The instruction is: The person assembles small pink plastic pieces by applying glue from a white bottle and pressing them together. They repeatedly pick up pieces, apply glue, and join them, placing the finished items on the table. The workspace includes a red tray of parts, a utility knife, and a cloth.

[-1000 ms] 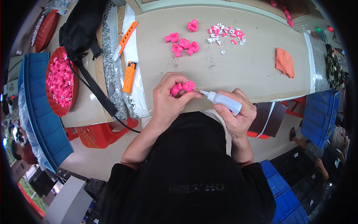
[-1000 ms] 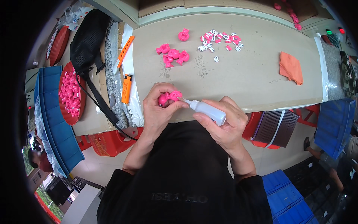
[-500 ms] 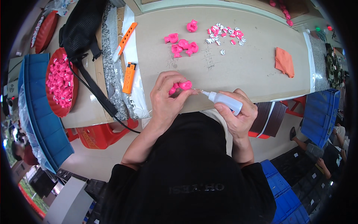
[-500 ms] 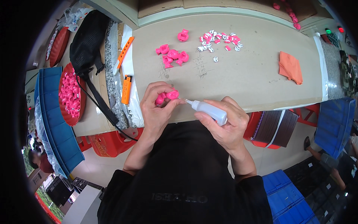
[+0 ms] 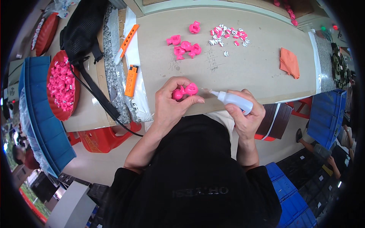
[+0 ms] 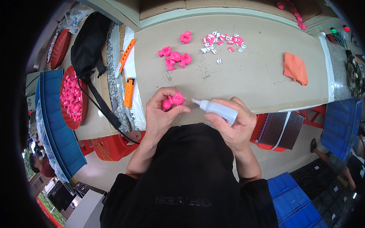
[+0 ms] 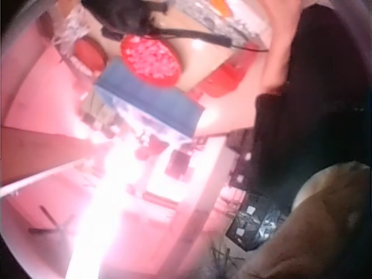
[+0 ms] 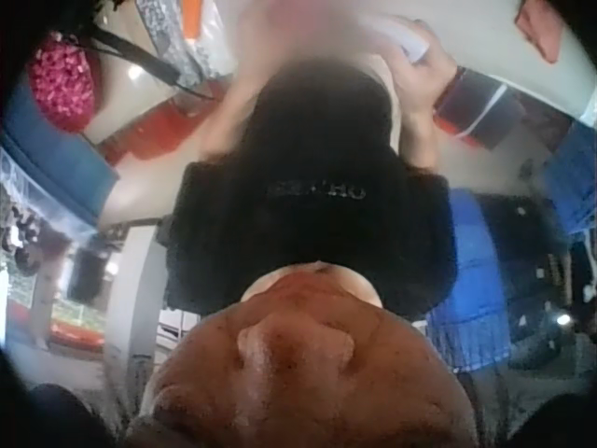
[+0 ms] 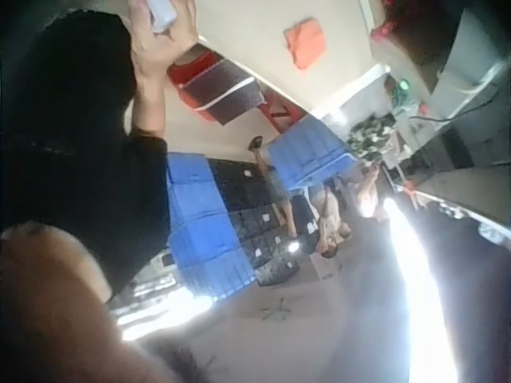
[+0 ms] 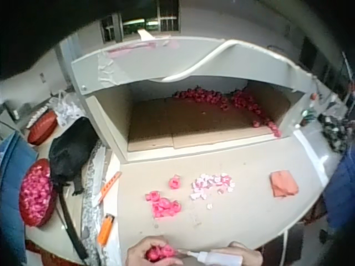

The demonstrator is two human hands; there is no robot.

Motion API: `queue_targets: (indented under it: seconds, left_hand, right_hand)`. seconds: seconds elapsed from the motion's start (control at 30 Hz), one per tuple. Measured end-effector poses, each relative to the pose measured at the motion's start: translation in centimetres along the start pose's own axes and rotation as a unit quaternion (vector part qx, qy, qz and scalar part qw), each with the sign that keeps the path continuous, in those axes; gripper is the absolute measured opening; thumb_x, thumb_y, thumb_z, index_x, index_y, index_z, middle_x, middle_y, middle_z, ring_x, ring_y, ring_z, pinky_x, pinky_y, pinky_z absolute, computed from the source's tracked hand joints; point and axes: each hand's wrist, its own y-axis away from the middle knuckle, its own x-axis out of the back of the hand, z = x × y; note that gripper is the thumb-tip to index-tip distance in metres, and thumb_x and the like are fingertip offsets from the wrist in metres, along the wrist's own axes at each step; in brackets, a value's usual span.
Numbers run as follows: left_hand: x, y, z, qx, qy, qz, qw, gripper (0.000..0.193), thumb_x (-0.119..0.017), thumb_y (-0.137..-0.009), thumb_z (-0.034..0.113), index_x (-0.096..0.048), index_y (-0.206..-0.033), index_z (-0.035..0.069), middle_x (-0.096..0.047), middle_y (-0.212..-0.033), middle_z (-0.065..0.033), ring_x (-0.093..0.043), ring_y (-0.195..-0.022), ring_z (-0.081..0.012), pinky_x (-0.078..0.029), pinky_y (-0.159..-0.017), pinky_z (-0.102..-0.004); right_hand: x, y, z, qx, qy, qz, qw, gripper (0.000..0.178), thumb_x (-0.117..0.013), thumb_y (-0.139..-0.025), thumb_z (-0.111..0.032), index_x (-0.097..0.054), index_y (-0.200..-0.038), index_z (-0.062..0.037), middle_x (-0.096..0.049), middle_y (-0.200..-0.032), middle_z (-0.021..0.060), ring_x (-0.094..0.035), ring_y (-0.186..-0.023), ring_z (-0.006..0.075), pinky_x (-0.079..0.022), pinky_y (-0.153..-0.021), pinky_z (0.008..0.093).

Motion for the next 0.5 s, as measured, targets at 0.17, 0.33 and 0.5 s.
queue_targets:
  seconds: [0.17, 0.33, 0.5]
  left_hand:
    - [0.3, 0.2, 0.6, 0.059, 0.062, -0.036, 0.996, 0.033, -0.078, -0.065, 0.001, -0.056, -0.090, 0.003, -0.060, -0.086, 0.0000, -0.052, -0.074, -0.0033, -0.044, -0.068, -0.0179]
    - [0.3, 0.4, 0.7, 0.050, 0.092, -0.033, 0.994, 0.031, -0.079, -0.066, 0.007, -0.057, -0.088, 0.004, -0.054, -0.076, 0.0063, -0.042, -0.062, 0.0010, -0.038, -0.056, -0.0143]
    - [0.5, 0.6, 0.4, 0.038, 0.103, -0.042, 0.993, 0.031, -0.078, -0.067, 0.006, -0.056, -0.089, 0.004, -0.054, -0.077, 0.0057, -0.043, -0.064, 0.0007, -0.039, -0.057, -0.0146]
  right_hand:
    - [-0.4, -0.9, 0.7, -0.092, -0.130, 0.024, 0.987, 0.034, -0.071, -0.073, -0.002, -0.059, -0.104, 0.0042, -0.061, -0.093, 0.0059, -0.056, -0.085, 0.0103, -0.045, -0.074, 0.0222]
    - [-2.6, -3.4, 3.3, 0.011, -0.011, -0.019, 1.000, 0.034, -0.068, -0.072, 0.000, -0.058, -0.105, -0.0005, -0.060, -0.100, 0.0088, -0.056, -0.091, 0.0158, -0.044, -0.081, 0.0271]
    - [-5.0, -4.4, 3.8, -0.024, 0.024, -0.017, 0.999, 0.031, -0.066, -0.074, -0.005, -0.058, -0.103, -0.0045, -0.063, -0.099, 0.0060, -0.058, -0.089, 0.0184, -0.044, -0.080, 0.0275]
